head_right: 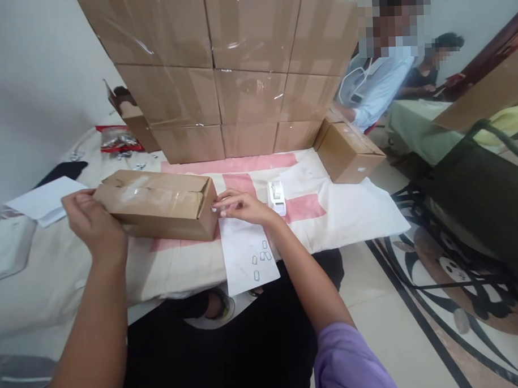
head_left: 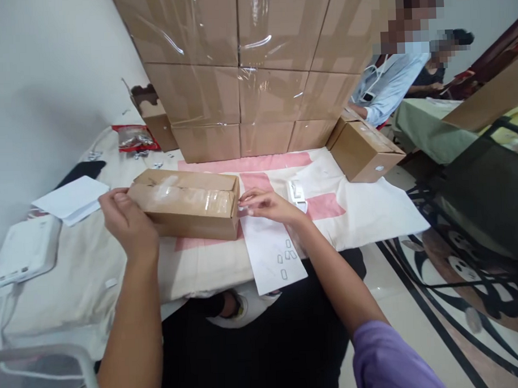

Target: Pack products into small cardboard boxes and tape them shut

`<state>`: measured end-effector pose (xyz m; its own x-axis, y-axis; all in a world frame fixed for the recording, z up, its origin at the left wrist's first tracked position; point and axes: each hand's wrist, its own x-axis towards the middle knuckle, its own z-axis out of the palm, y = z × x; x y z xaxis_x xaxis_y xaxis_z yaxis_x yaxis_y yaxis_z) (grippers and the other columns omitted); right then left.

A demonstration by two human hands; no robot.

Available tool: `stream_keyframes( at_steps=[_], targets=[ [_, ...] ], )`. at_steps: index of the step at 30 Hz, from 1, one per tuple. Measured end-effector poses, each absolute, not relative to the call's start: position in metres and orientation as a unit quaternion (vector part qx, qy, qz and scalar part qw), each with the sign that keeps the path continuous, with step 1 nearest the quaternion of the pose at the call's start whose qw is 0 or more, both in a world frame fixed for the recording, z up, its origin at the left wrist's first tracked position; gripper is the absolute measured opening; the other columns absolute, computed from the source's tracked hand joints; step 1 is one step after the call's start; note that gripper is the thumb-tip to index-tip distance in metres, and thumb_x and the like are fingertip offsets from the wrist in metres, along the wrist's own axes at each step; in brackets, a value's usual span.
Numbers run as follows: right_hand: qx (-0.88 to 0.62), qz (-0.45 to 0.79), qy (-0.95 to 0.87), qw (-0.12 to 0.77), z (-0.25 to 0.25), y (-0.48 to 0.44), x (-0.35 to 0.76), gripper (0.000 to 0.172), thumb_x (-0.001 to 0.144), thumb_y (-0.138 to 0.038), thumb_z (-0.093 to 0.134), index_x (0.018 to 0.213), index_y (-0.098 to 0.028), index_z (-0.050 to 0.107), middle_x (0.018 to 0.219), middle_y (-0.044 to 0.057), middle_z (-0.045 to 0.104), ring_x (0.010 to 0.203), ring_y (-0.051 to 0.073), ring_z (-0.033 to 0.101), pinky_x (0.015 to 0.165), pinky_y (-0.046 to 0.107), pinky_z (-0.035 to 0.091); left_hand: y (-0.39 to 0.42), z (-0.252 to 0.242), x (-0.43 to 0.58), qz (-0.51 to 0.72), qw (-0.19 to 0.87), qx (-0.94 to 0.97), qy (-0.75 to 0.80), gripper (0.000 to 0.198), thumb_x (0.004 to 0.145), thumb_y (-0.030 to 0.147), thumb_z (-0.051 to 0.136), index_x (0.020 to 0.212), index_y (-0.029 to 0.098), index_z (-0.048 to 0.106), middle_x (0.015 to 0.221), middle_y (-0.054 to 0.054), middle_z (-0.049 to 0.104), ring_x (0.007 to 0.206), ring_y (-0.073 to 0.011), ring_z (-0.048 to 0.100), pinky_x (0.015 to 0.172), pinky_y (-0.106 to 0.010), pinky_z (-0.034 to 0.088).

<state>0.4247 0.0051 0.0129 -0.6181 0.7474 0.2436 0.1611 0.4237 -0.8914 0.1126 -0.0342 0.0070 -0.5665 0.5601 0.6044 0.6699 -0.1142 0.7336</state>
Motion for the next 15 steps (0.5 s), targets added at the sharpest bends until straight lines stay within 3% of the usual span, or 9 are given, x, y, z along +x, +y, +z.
stream_keyframes(
  at_steps=[2, 4, 6, 8, 10, 12, 15],
  targets=[
    [-0.325, 0.428, -0.771, 0.342, 0.015, -0.009, 0.434, 0.034, 0.087, -0.045, 0.071, 0.116, -0.028, 0.074, 0.130, 0.008, 0.063, 0.116, 0.023, 0.062, 0.086, 0.036, 0.055, -0.030, -0.001, 0.110, -0.605, 0.038, -0.462, -0.647, 0.030, 0.104, 0.026, 0.029, 0.113, 0.012, 0.055, 0.101, -0.005, 0.057, 0.097, -0.0160, 0.053, 0.093, -0.029, 0.042],
    [-0.362, 0.399, -0.761, 0.360, 0.016, -0.022, 0.432, 0.061, 0.082, -0.050, 0.077, 0.138, -0.033, 0.061, 0.146, 0.009, 0.054, 0.128, 0.027, 0.056, 0.096, 0.042, 0.054, -0.027, -0.005, 0.110, -0.623, 0.037, -0.464, -0.629, 0.029, 0.104, 0.023, 0.028, 0.112, 0.012, 0.054, 0.101, -0.004, 0.055, 0.098, -0.0154, 0.052, 0.093, -0.029, 0.042],
    [-0.367, 0.389, -0.766, 0.356, 0.016, -0.030, 0.419, 0.105, 0.071, -0.053, 0.086, 0.159, -0.036, 0.032, 0.161, 0.011, 0.038, 0.143, 0.031, 0.043, 0.107, 0.048, 0.048, -0.026, -0.006, 0.112, -0.637, 0.032, -0.456, -0.621, 0.028, 0.104, 0.023, 0.030, 0.111, 0.011, 0.054, 0.101, -0.004, 0.055, 0.098, -0.0152, 0.052, 0.093, -0.029, 0.042],
    [-0.358, 0.379, -0.772, 0.363, 0.014, -0.034, 0.396, 0.131, 0.065, -0.051, 0.089, 0.165, -0.033, 0.005, 0.165, 0.014, 0.027, 0.149, 0.032, 0.034, 0.113, 0.050, 0.043, -0.028, -0.005, 0.113, -0.641, 0.021, -0.452, -0.620, 0.027, 0.104, 0.023, 0.031, 0.111, 0.010, 0.054, 0.103, -0.004, 0.055, 0.099, -0.0152, 0.052, 0.094, -0.029, 0.041],
    [-0.358, 0.361, -0.769, 0.388, 0.013, -0.036, 0.375, 0.135, 0.066, -0.044, 0.089, 0.165, -0.030, -0.002, 0.161, 0.017, 0.030, 0.147, 0.031, 0.036, 0.111, 0.047, 0.046, -0.032, -0.007, 0.115, -0.640, 0.013, -0.446, -0.625, 0.027, 0.104, 0.024, 0.030, 0.115, 0.011, 0.052, 0.108, -0.005, 0.055, 0.104, -0.0155, 0.052, 0.098, -0.029, 0.041],
    [-0.376, 0.337, -0.762, 0.407, 0.014, -0.038, 0.364, 0.127, 0.067, -0.038, 0.088, 0.165, -0.031, 0.006, 0.156, 0.016, 0.036, 0.143, 0.030, 0.040, 0.105, 0.045, 0.051, -0.037, -0.013, 0.115, -0.640, -0.009, -0.425, -0.640, 0.027, 0.105, 0.027, 0.029, 0.120, 0.014, 0.047, 0.113, -0.006, 0.054, 0.106, -0.0152, 0.053, 0.098, -0.029, 0.042],
    [-0.409, 0.288, -0.748, 0.436, 0.023, -0.049, 0.378, 0.113, 0.069, -0.038, 0.087, 0.161, -0.035, 0.022, 0.156, 0.014, 0.038, 0.141, 0.031, 0.043, 0.099, 0.044, 0.055, -0.042, -0.025, 0.115, -0.645, -0.069, -0.391, -0.653, 0.030, 0.104, 0.034, 0.021, 0.122, 0.018, 0.038, 0.106, -0.005, 0.056, 0.082, -0.0124, 0.057, 0.074, -0.024, 0.046]
  ],
)
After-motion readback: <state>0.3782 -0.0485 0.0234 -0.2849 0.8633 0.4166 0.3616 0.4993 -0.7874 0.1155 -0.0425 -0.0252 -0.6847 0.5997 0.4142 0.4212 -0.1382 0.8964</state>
